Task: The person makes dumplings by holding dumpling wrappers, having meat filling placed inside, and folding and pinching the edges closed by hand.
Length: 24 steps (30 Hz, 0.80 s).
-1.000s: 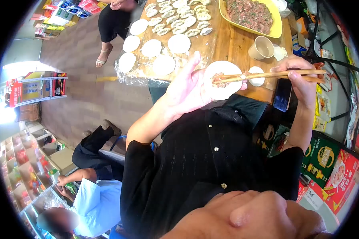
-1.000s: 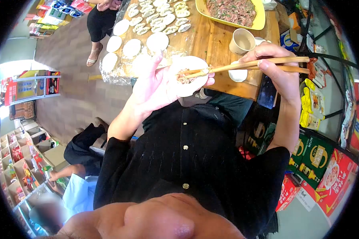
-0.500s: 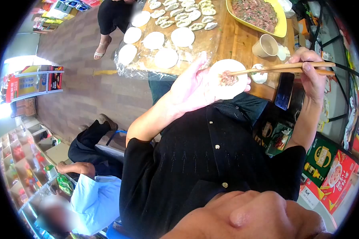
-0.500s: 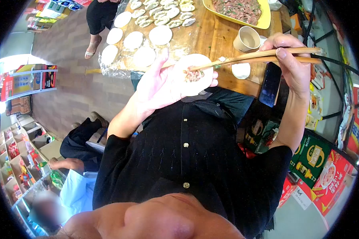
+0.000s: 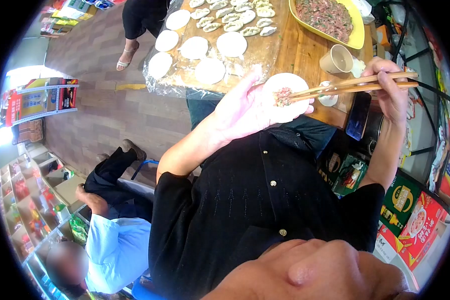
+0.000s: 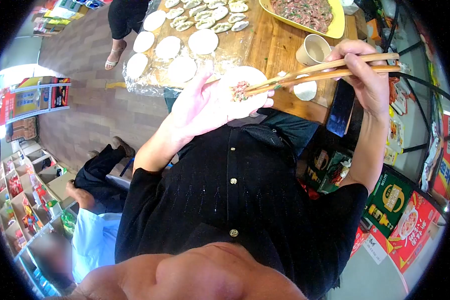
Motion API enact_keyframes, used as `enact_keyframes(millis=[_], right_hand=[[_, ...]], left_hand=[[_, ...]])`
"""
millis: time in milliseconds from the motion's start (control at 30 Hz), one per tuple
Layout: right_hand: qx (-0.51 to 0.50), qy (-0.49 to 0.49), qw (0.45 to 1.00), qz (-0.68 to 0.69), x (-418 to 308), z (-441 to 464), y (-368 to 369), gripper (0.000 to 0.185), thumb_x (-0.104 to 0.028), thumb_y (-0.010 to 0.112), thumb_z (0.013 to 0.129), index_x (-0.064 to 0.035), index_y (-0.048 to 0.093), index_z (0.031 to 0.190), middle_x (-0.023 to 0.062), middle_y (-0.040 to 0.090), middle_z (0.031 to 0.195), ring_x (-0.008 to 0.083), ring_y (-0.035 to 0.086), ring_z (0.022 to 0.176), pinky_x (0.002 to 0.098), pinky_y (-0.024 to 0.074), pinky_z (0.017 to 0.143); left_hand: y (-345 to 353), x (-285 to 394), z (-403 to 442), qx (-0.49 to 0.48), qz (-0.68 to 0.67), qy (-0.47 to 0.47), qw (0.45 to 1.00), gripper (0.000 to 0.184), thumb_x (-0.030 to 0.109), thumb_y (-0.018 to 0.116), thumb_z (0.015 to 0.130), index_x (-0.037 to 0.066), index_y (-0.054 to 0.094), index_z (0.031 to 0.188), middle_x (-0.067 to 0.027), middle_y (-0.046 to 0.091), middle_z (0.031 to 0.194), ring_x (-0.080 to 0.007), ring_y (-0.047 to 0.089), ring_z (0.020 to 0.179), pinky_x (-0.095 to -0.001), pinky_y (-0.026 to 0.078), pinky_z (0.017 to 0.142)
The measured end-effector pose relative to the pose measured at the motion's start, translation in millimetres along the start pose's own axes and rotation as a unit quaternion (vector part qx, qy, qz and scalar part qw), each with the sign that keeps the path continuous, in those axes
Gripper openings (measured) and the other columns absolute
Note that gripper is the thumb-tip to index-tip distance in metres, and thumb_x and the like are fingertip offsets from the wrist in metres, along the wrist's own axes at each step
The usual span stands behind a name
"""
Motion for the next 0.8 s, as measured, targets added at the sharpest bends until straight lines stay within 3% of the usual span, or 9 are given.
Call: enact_keyframes(millis=[133,333,400,533,600,667,700,800], right_hand=[[0.024,0.004,0.997,0.078,2.6,4.2,-5.5,0.018,-0.013,0.056,0.093,0.0015,0.059,0.104,0.0187,0.063,0.097,0.0242,0.065,0.083,0.0305,0.0530,0.067],[0.034,0.046,0.998,0.030,18.8,9.4,0.3,0.020,-0.013,0.056,0.093,0.0016,0.060,0.107,0.0179,0.065,0.097,0.0212,0.066,0.083,0.0286,0.0544,0.068],[0.034,0.025,0.995,0.093,15.0,10.4,-1.5,0.021,-0.013,0.056,0.093,0.0015,0.059,0.108,0.0172,0.066,0.097,0.0214,0.067,0.085,0.0283,0.0548,0.068],[0.067,0.070,0.995,0.029,29.6,10.8,-4.3,0.021,-0.014,0.054,0.094,0.0016,0.059,0.107,0.0171,0.065,0.096,0.0215,0.067,0.084,0.0283,0.0548,0.066],[0.042,0.015,0.999,0.028,11.7,16.8,-22.1,0.021,-0.014,0.054,0.094,0.0017,0.059,0.107,0.0154,0.066,0.098,0.0210,0.067,0.087,0.0280,0.0552,0.069],[0.132,-0.049,0.990,0.014,-5.5,18.6,-65.3,0.022,-0.015,0.054,0.095,0.0024,0.060,0.109,0.0149,0.067,0.100,0.0198,0.067,0.089,0.0273,0.0551,0.073],[0.225,-0.044,0.971,-0.060,-11.2,15.0,-91.2,0.025,-0.015,0.054,0.096,0.0030,0.060,0.112,0.0149,0.067,0.102,0.0190,0.067,0.092,0.0270,0.0546,0.078],[0.289,-0.048,0.939,-0.178,-9.5,24.4,-130.3,0.028,-0.016,0.059,0.095,0.0028,0.060,0.115,0.0133,0.067,0.105,0.0173,0.067,0.092,0.0256,0.0545,0.082]], left_hand=[[-4.5,-2.4,2.6,0.011,-0.020,-0.010,1.000,0.073,0.053,0.020,0.100,-0.005,0.028,0.143,-0.0291,0.037,0.143,-0.0442,0.041,0.130,-0.0444,0.037,0.110],[-6.5,0.0,4.1,0.012,-0.022,-0.011,1.000,0.072,0.052,0.020,0.101,-0.005,0.030,0.142,-0.0294,0.038,0.142,-0.0445,0.042,0.129,-0.0445,0.037,0.110],[-7.8,0.3,4.4,0.012,-0.020,-0.011,1.000,0.071,0.052,0.020,0.101,-0.005,0.030,0.142,-0.0299,0.038,0.142,-0.0449,0.042,0.129,-0.0446,0.037,0.110],[-12.8,0.7,7.6,0.023,-0.038,-0.009,0.999,0.069,0.049,0.021,0.102,-0.006,0.030,0.142,-0.0316,0.039,0.140,-0.0451,0.042,0.129,-0.0452,0.037,0.110],[-14.7,0.0,8.7,0.020,-0.043,-0.014,0.999,0.068,0.048,0.021,0.102,-0.006,0.030,0.142,-0.0321,0.039,0.140,-0.0450,0.042,0.129,-0.0453,0.037,0.110],[-25.1,1.5,6.0,0.053,-0.032,-0.004,0.998,0.071,0.050,0.022,0.101,-0.008,0.028,0.143,-0.0355,0.033,0.143,-0.0482,0.037,0.131,-0.0492,0.038,0.107],[-26.5,2.1,5.7,0.040,-0.007,0.003,0.999,0.071,0.050,0.026,0.101,-0.008,0.029,0.141,-0.0346,0.034,0.142,-0.0475,0.039,0.130,-0.0489,0.035,0.110],[-36.8,1.4,4.6,0.085,0.044,0.015,0.995,0.062,0.044,0.026,0.102,-0.005,0.033,0.141,-0.0286,0.042,0.140,-0.0426,0.044,0.129,-0.0475,0.037,0.108]])
Point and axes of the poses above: each hand's wrist, its own z-axis towards the middle knuckle, its own y-axis out of the palm, x = y × z, the point moved 9 cm from there along z, towards the middle knuckle
